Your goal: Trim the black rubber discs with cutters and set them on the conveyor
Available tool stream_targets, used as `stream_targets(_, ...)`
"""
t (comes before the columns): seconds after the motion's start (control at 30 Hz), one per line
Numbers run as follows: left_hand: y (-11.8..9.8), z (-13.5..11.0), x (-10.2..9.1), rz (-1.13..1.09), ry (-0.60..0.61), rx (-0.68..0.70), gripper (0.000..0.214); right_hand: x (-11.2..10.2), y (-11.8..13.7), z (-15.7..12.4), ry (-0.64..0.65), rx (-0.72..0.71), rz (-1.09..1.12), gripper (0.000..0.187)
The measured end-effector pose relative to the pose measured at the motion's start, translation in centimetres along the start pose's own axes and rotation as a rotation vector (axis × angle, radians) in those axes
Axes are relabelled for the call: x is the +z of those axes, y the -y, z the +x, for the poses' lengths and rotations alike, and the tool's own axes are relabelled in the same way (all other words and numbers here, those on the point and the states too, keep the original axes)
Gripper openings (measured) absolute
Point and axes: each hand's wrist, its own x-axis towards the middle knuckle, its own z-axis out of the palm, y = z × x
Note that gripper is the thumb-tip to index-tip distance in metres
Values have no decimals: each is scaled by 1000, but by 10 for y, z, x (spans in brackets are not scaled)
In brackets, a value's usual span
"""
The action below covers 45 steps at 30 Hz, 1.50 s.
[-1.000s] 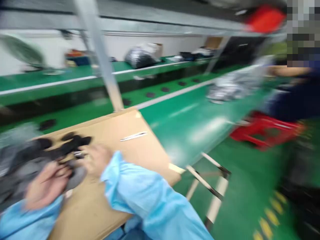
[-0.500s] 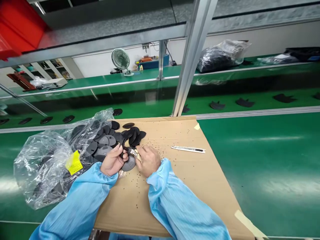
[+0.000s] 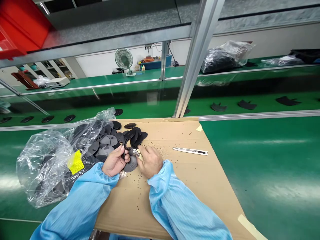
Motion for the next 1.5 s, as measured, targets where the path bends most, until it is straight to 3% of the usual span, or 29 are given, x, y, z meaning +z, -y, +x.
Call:
stream_targets(0.83, 2, -4, 7, 23, -14, 15, 25, -2, 4, -1, 108, 83, -67, 37)
stream_targets(1.13, -1, -2, 7, 55, -29, 201, 36, -2, -1, -1, -9, 193, 134, 26)
stream_targets(1.37, -7, -4, 6, 41, -39, 85, 44, -2, 2, -2, 103, 164, 177, 34)
stream_targets(1.5, -7, -5, 5, 39, -15, 11, 29, -5, 6, -2, 196, 64, 164, 35)
